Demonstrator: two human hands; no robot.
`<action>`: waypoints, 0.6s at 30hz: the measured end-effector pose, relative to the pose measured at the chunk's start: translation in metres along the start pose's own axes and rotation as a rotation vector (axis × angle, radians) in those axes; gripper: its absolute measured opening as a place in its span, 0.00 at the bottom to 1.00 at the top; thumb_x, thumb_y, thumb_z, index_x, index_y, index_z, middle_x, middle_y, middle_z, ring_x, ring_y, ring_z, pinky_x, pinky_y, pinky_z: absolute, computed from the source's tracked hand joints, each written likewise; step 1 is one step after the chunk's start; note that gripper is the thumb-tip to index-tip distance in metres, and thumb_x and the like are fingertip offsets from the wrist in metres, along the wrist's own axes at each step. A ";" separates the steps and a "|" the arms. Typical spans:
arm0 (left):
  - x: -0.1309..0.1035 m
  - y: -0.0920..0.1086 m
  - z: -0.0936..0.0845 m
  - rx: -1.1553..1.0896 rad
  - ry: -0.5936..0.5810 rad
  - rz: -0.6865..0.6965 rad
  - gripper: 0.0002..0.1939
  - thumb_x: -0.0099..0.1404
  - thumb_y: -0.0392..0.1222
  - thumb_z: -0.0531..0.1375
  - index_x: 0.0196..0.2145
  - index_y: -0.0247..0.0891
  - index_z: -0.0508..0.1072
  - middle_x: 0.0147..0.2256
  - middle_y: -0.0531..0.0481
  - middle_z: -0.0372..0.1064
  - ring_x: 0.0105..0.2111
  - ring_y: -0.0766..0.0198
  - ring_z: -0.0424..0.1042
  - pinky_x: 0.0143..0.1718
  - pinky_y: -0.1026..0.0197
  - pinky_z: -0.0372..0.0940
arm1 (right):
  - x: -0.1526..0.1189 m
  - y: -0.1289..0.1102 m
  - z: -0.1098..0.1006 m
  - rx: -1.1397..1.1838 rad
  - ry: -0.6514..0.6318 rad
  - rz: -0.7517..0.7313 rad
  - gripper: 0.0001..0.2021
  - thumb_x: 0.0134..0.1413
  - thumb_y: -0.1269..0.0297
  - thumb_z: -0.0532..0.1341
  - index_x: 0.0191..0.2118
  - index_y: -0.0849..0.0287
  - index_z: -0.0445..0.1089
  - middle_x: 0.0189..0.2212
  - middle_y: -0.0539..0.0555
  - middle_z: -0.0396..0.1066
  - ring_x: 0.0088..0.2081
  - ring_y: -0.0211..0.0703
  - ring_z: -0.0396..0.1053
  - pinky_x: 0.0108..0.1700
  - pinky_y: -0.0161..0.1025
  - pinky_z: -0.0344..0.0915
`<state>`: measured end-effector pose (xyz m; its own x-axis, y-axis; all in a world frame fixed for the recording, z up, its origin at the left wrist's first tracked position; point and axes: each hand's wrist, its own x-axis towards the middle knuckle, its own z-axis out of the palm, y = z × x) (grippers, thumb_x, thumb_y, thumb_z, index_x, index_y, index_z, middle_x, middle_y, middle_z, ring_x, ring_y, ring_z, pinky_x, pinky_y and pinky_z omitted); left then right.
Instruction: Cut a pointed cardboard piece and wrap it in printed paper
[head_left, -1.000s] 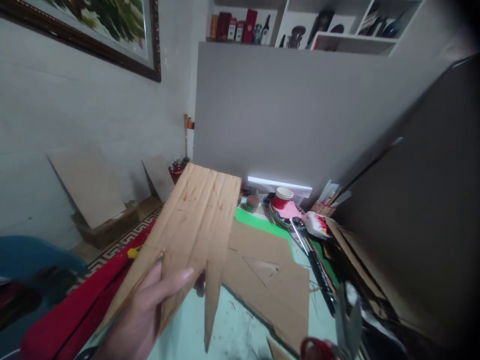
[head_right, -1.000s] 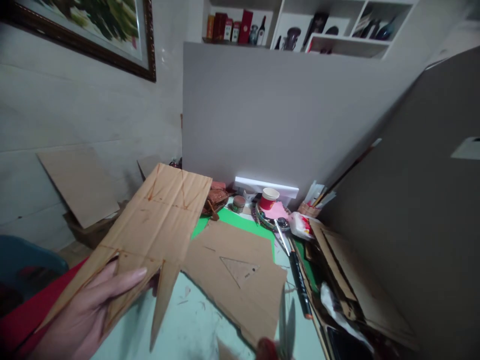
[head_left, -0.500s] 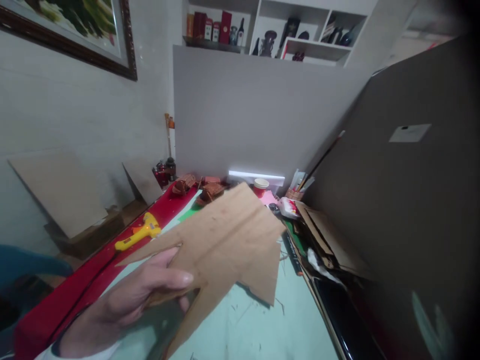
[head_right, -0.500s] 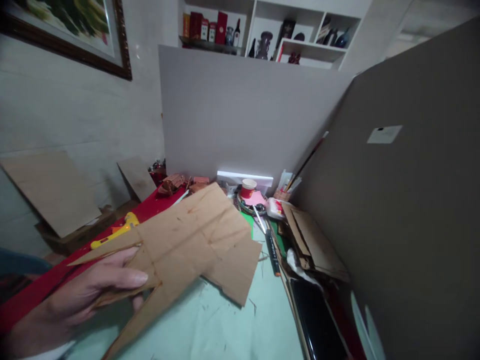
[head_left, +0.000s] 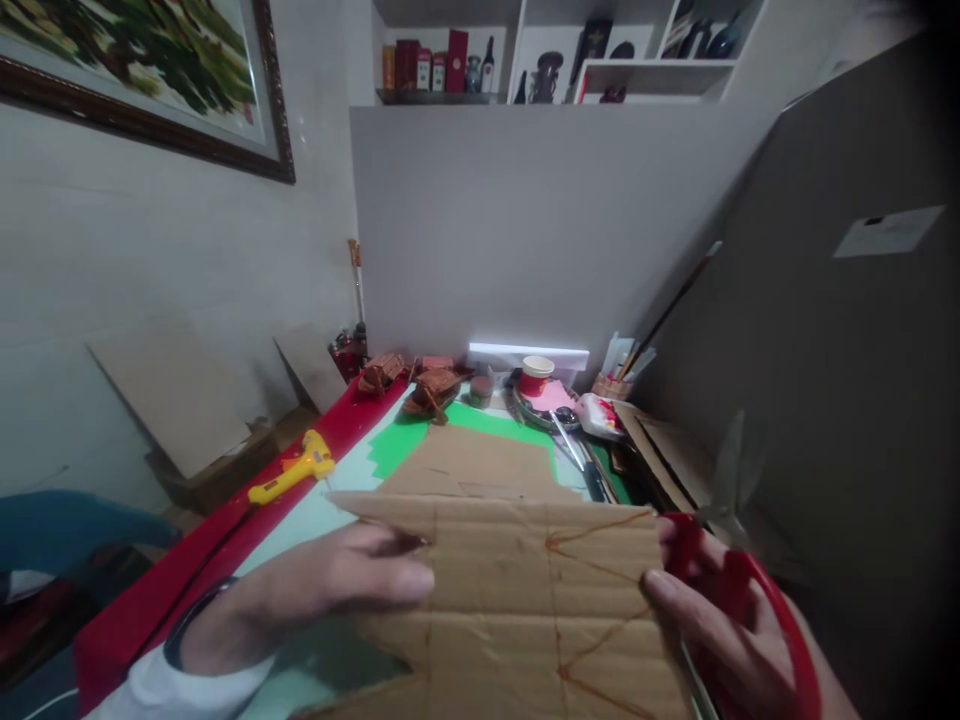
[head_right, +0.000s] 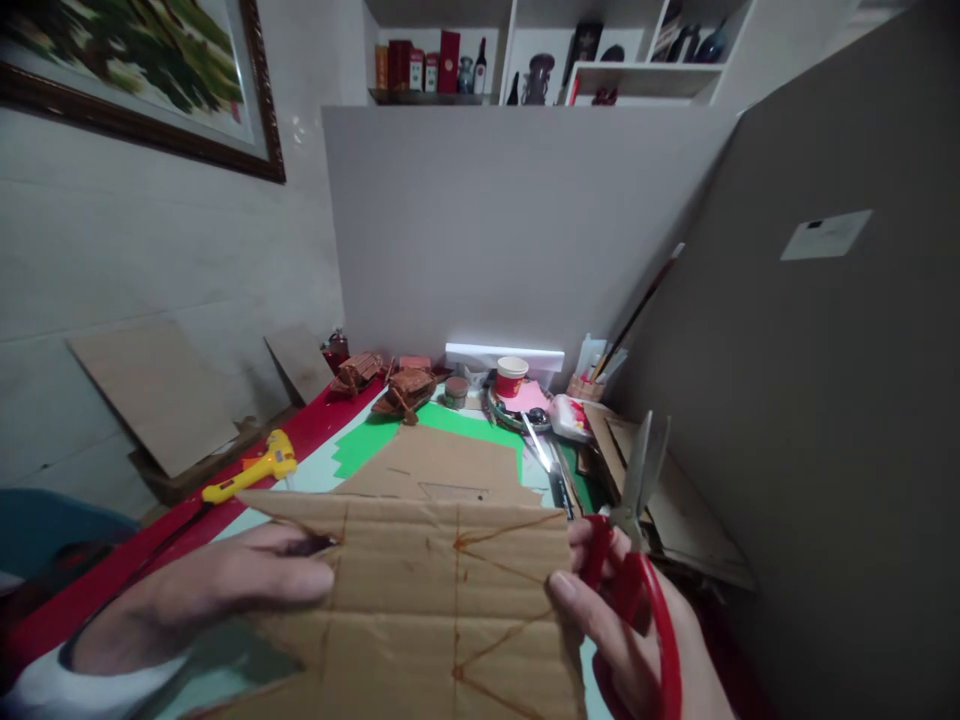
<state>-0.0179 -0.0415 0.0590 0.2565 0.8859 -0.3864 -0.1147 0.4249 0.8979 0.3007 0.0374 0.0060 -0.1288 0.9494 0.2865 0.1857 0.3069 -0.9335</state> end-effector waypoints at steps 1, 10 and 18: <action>0.004 0.002 0.000 -0.024 0.045 0.094 0.11 0.55 0.45 0.67 0.37 0.42 0.83 0.29 0.49 0.80 0.31 0.56 0.77 0.39 0.56 0.71 | -0.002 0.004 0.000 0.004 -0.033 0.027 0.14 0.51 0.56 0.69 0.42 0.55 0.75 0.37 0.57 0.76 0.38 0.54 0.76 0.38 0.38 0.75; 0.021 0.014 -0.021 0.022 0.383 0.437 0.12 0.61 0.44 0.65 0.22 0.37 0.79 0.21 0.49 0.76 0.21 0.66 0.71 0.25 0.68 0.65 | -0.013 0.030 -0.014 0.062 -0.094 0.170 0.13 0.55 0.53 0.67 0.44 0.51 0.71 0.39 0.53 0.70 0.42 0.49 0.71 0.43 0.36 0.72; 0.019 0.019 -0.012 -0.005 0.412 0.460 0.17 0.62 0.41 0.63 0.17 0.37 0.76 0.16 0.50 0.71 0.16 0.69 0.67 0.17 0.72 0.62 | -0.015 0.016 0.000 0.230 -0.029 0.239 0.17 0.45 0.51 0.71 0.40 0.53 0.74 0.38 0.59 0.74 0.42 0.59 0.74 0.44 0.48 0.74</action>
<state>-0.0264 -0.0146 0.0669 -0.2119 0.9772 -0.0106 -0.1304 -0.0175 0.9913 0.3053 0.0279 -0.0133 -0.1367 0.9893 0.0501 -0.0107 0.0491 -0.9987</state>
